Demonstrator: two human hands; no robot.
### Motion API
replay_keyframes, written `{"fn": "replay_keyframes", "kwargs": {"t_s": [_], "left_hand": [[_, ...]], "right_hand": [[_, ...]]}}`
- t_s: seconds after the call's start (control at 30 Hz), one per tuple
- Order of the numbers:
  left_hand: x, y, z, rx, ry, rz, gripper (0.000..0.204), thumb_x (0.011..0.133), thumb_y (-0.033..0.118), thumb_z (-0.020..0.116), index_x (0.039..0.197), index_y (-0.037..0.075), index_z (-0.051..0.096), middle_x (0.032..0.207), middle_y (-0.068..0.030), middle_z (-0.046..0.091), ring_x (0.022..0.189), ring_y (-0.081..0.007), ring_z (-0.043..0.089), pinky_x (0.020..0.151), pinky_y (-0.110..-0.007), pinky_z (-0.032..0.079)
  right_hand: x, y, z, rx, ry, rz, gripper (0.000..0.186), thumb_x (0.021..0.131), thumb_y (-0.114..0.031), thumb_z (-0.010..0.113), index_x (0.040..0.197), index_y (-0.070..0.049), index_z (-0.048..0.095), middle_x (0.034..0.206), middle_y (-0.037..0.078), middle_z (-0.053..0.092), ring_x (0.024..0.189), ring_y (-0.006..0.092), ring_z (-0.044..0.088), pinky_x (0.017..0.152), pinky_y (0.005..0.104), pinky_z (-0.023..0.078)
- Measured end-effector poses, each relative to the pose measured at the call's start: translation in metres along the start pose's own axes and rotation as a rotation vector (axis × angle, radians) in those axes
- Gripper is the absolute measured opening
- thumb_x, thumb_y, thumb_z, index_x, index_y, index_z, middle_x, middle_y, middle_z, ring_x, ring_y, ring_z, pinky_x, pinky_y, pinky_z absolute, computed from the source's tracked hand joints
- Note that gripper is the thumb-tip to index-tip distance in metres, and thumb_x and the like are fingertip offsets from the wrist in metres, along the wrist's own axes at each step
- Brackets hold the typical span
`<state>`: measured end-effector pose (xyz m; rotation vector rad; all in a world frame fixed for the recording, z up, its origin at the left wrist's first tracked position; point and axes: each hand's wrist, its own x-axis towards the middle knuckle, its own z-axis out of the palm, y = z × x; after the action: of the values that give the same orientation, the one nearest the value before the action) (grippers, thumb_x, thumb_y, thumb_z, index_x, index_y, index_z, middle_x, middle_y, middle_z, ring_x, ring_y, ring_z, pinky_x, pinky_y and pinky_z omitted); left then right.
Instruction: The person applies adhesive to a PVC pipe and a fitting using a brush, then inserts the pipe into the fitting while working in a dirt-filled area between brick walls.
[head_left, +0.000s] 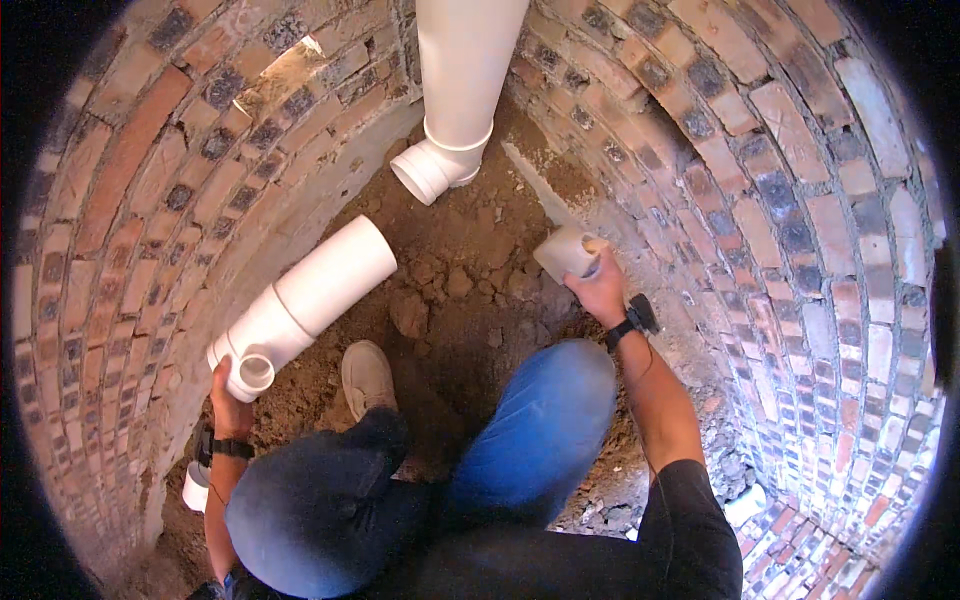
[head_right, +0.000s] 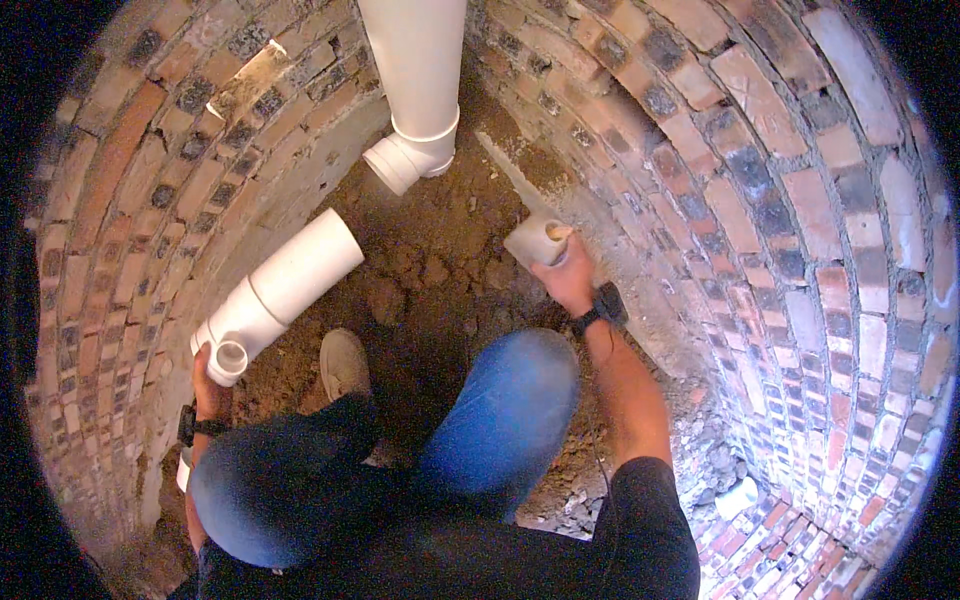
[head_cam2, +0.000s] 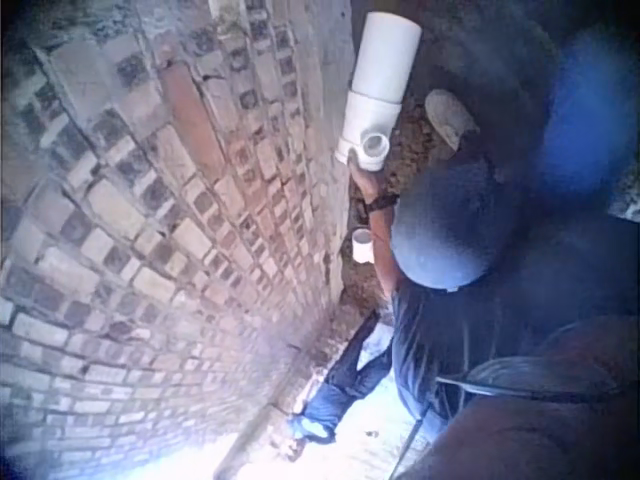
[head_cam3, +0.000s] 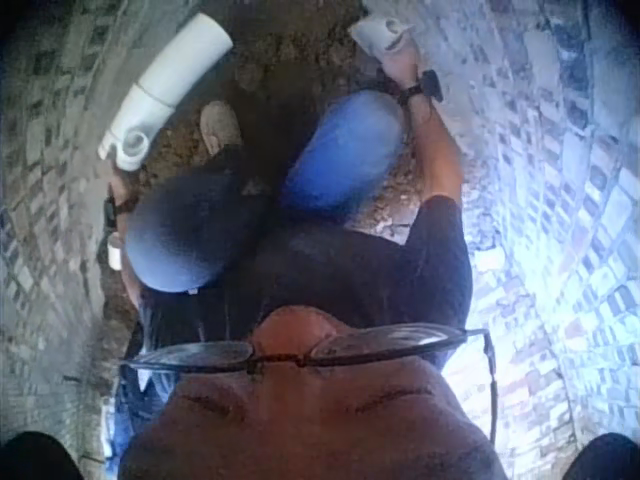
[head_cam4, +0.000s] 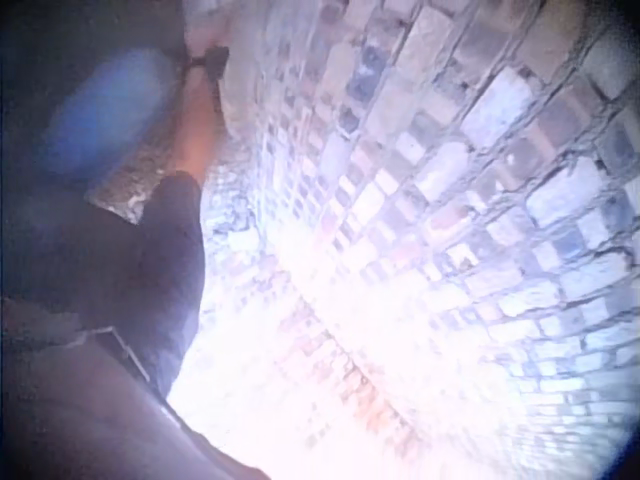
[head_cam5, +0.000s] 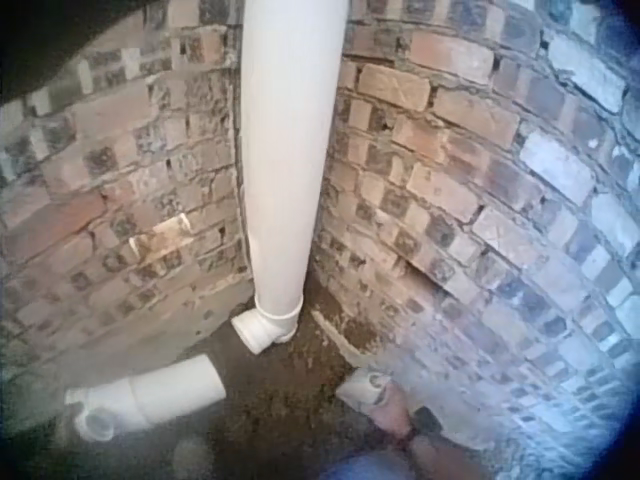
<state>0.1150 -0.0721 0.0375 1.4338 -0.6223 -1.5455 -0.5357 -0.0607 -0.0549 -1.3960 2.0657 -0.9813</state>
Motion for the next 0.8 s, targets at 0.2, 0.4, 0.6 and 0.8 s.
{"fn": "replay_keyframes", "kwargs": {"t_s": [0.2,0.4,0.6,0.8], "left_hand": [[0.020,-0.019,-0.044,-0.015,-0.010,-0.062,0.057,0.095,0.040,0.057,0.133,-0.001,0.051,0.125,-0.0115,0.063,0.115,-0.0233,0.061,0.103,-0.037,0.044],[0.036,-0.035,-0.057,0.054,0.076,-0.087,0.056,0.095,0.041,0.056,0.133,0.000,0.051,0.124,-0.0112,0.063,0.112,-0.0232,0.063,0.098,-0.039,0.048],[0.041,-0.046,-0.065,0.054,0.076,-0.109,0.055,0.095,0.040,0.058,0.134,0.001,0.051,0.125,-0.0099,0.063,0.112,-0.0227,0.062,0.098,-0.039,0.048],[0.053,-0.047,-0.057,0.005,0.103,-0.108,0.054,0.096,0.040,0.057,0.133,0.001,0.051,0.126,-0.0098,0.062,0.115,-0.0224,0.060,0.100,-0.039,0.047]], "right_hand": [[0.035,0.005,0.052,-0.070,0.036,-0.009,0.069,0.063,-0.019,0.085,0.125,-0.006,0.057,0.115,0.015,0.067,0.109,0.0314,0.064,0.096,0.0409,0.050],[0.056,0.027,0.096,0.055,0.013,-0.019,0.066,0.065,-0.018,0.084,0.124,-0.007,0.057,0.116,0.016,0.067,0.108,0.0322,0.065,0.094,0.0412,0.052],[0.063,0.051,0.114,-0.036,0.053,-0.018,0.065,0.067,-0.019,0.082,0.125,-0.008,0.056,0.115,0.016,0.068,0.108,0.0331,0.066,0.091,0.0422,0.053],[0.080,0.056,0.123,-0.129,0.122,0.010,0.065,0.066,-0.020,0.082,0.125,-0.009,0.057,0.113,0.015,0.069,0.108,0.0343,0.066,0.091,0.0424,0.053]]}}
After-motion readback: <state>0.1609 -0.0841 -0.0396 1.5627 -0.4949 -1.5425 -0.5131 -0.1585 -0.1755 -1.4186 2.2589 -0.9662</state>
